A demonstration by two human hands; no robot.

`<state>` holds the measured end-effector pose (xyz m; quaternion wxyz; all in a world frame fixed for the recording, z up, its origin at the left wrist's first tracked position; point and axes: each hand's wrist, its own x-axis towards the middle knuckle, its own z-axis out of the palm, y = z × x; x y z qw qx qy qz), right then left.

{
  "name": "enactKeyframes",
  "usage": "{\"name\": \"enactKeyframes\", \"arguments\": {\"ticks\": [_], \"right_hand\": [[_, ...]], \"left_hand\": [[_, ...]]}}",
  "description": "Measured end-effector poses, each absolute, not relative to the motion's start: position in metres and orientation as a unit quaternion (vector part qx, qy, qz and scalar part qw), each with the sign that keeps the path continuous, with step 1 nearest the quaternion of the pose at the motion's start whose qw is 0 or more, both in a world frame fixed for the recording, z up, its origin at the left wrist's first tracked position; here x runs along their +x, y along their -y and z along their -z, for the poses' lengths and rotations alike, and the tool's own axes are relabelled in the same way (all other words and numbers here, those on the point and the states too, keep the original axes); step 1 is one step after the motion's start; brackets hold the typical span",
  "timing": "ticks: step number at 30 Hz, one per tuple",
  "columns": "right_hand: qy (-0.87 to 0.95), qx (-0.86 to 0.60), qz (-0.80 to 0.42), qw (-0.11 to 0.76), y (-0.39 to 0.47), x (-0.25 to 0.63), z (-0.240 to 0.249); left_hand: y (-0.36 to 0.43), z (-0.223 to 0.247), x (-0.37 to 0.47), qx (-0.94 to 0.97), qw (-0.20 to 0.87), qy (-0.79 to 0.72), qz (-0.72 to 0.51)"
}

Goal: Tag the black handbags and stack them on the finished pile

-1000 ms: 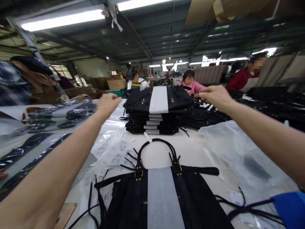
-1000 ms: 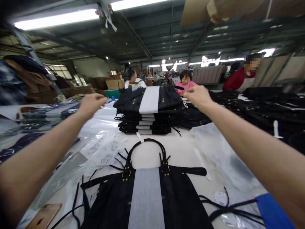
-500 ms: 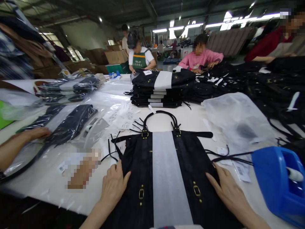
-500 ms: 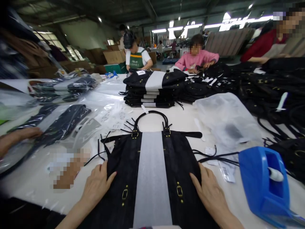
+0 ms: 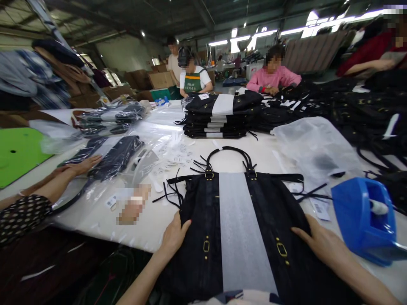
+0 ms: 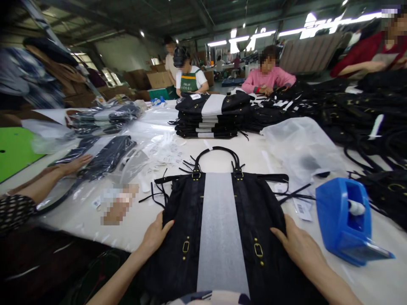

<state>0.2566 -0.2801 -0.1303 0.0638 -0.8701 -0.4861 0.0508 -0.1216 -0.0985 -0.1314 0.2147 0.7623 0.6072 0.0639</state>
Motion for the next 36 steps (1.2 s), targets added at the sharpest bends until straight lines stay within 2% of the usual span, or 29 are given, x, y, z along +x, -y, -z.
{"name": "enactKeyframes", "arguments": {"ticks": [3, 5, 7, 9, 13, 17, 22, 27, 36], "right_hand": [[0.525, -0.844, 0.103, 0.035, 0.274, 0.237, 0.112], [0.585, -0.787, 0.169, 0.098, 0.25, 0.215, 0.092], [0.641, -0.729, 0.167, 0.174, 0.216, 0.188, 0.079], [0.693, -0.676, 0.142, 0.206, 0.186, 0.162, 0.083], [0.782, -0.6, 0.065, 0.153, 0.158, 0.131, 0.136], [0.781, -0.609, 0.035, 0.133, 0.16, 0.131, 0.175], [0.783, -0.606, 0.039, 0.132, 0.16, 0.136, 0.171], [0.781, -0.608, 0.046, 0.131, 0.158, 0.136, 0.17], [0.778, -0.608, 0.049, 0.15, 0.155, 0.137, 0.173]], "left_hand": [[0.101, 0.129, -0.113, 0.799, 0.025, -0.596, -0.075], [0.091, 0.121, -0.099, 0.836, -0.078, -0.533, -0.105], [0.077, 0.119, -0.084, 0.879, -0.113, -0.449, -0.116], [0.064, 0.127, -0.073, 0.904, -0.109, -0.401, -0.099], [0.05, 0.147, -0.069, 0.915, -0.071, -0.394, -0.046], [0.031, 0.136, -0.055, 0.914, -0.025, -0.401, -0.049], [-0.048, 0.12, -0.004, 0.868, 0.071, -0.492, -0.022], [-0.124, 0.134, 0.028, 0.881, 0.11, -0.459, 0.045], [-0.151, 0.135, 0.042, 0.915, 0.076, -0.385, 0.092]]}}
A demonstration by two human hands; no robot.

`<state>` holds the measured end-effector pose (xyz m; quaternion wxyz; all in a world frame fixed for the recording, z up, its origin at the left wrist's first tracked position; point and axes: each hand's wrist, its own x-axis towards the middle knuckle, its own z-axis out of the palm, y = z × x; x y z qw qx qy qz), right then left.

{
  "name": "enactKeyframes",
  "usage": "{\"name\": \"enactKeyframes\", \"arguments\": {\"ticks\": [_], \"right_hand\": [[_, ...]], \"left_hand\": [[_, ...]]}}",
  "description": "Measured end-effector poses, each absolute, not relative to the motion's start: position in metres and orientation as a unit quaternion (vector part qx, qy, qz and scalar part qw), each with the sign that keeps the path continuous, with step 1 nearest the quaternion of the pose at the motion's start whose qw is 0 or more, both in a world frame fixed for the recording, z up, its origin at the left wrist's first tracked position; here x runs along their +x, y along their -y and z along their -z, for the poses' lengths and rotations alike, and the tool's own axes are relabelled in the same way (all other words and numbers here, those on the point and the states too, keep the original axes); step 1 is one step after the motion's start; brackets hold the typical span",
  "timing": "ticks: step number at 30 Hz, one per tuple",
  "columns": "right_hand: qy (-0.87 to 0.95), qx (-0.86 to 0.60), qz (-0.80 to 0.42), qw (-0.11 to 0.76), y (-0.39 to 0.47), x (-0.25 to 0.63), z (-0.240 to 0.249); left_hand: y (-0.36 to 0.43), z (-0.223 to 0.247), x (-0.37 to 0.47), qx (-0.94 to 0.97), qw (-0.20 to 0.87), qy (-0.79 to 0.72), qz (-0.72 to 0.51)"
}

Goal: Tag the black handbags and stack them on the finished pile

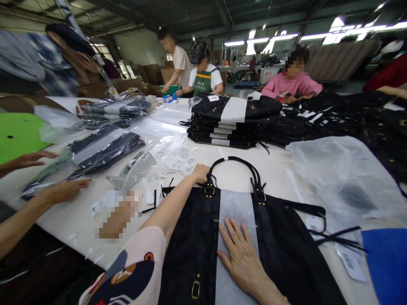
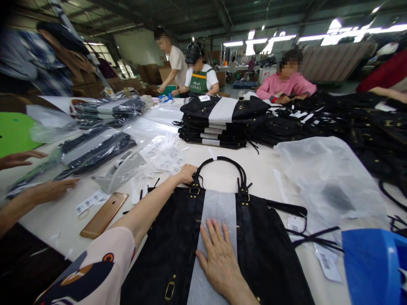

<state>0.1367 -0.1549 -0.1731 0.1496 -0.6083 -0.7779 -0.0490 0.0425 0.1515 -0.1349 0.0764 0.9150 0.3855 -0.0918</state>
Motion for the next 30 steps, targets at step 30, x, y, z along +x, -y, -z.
{"name": "enactKeyframes", "arguments": {"ticks": [30], "right_hand": [[0.792, -0.591, 0.064, 0.135, 0.153, 0.138, 0.18]], "left_hand": [[-0.049, 0.148, 0.018, 0.879, 0.079, -0.466, -0.06]]}}
